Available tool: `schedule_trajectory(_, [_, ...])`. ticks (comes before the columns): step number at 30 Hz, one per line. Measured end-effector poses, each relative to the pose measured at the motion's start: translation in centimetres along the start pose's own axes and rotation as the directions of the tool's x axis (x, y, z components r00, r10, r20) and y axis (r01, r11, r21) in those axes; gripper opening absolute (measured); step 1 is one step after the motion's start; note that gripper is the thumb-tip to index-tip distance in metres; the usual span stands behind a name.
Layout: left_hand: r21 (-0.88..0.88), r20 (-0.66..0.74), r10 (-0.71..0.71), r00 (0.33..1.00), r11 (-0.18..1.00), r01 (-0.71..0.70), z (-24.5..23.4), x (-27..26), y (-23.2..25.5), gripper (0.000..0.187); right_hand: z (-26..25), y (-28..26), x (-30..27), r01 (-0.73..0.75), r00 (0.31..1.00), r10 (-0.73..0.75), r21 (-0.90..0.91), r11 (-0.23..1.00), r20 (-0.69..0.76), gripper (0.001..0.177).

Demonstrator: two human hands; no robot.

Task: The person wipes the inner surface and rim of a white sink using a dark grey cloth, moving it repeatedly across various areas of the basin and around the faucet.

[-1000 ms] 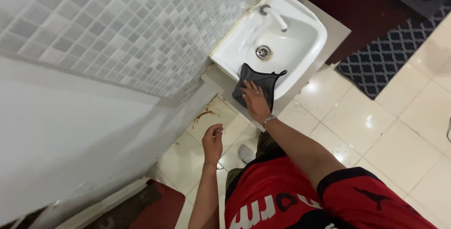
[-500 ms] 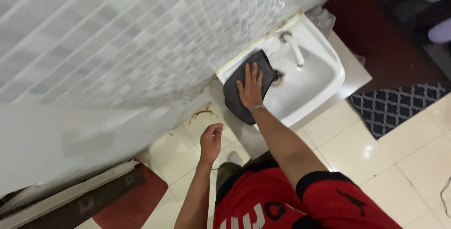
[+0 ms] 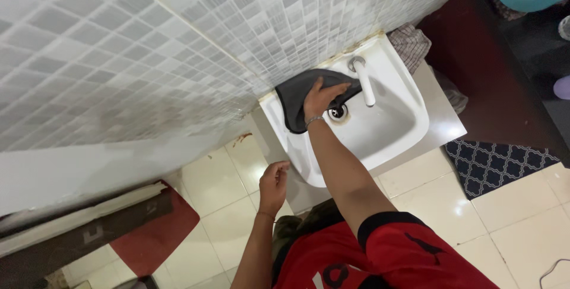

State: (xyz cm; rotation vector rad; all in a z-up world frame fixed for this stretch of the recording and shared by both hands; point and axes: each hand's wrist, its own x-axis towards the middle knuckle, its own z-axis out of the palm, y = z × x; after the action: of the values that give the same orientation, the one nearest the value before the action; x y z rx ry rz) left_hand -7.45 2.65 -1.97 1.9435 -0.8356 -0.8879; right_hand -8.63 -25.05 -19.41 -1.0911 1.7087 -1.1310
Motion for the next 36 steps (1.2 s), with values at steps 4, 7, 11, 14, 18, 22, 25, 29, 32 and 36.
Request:
schedule_trajectory(4, [0.000,-0.023,-0.046,0.999,0.999,0.046,0.7,-2.5,-0.4,0.020,-2.1,0.6,-5.6,0.199,0.929,-0.141,-0.140,0.970,0.341,0.109])
schedule_trajectory(7, [0.017,-0.056,-0.048,0.997,0.999,0.050,1.0,-4.4,-1.1,0.021,-5.2,0.9,-9.6,0.268,0.799,-0.098,-0.205,0.941,0.593,0.106])
schedule_trajectory(11, [-0.069,-0.142,0.064,0.988,0.995,-0.074,1.8,-7.3,-2.2,0.021,-10.5,1.0,-12.1,0.481,0.656,-0.168,-0.235,0.845,0.736,0.085])
schedule_trajectory(14, [-0.135,-0.191,0.024,0.981,0.990,-0.050,3.3,-10.3,-3.1,0.020,-15.5,-0.1,-13.3,0.519,0.585,-0.088,-0.288,0.804,0.807,0.068])
schedule_trajectory(18, [-0.162,-0.217,-0.031,0.976,0.987,-0.005,6.5,-14.2,-3.8,0.020,-23.2,-2.7,-14.2,0.755,0.400,-0.037,-0.306,0.580,0.916,0.055])
schedule_trajectory(22, [-0.284,-0.200,-0.019,0.980,0.958,-0.039,9.6,-17.6,-3.8,0.022,-29.4,-4.1,-12.7,0.957,0.177,-0.253,-0.106,0.272,0.951,0.040])
schedule_trajectory(25, [-0.175,-0.192,-0.056,0.980,0.984,0.022,11.0,-19.0,-3.2,0.020,-32.2,-4.4,-10.8,0.972,0.193,-0.296,-0.140,0.191,0.936,0.044])
schedule_trajectory(29, [-0.175,-0.247,0.019,0.969,0.982,-0.064,12.0,-19.3,-2.3,0.020,-35.3,-4.1,-6.8,0.922,0.368,-0.246,-0.319,0.219,0.897,0.049])
schedule_trajectory(32, [-0.185,-0.247,-0.021,0.969,0.982,-0.026,12.7,-18.8,-1.3,0.021,-36.4,-4.4,-2.5,0.887,0.450,-0.136,-0.425,0.179,0.883,0.055])
schedule_trajectory(36, [-0.170,-0.261,-0.014,0.965,0.985,-0.032,13.5,-18.0,-0.2,0.021,-36.8,-4.0,3.2,0.833,0.550,-0.018,-0.548,0.070,0.835,0.062])
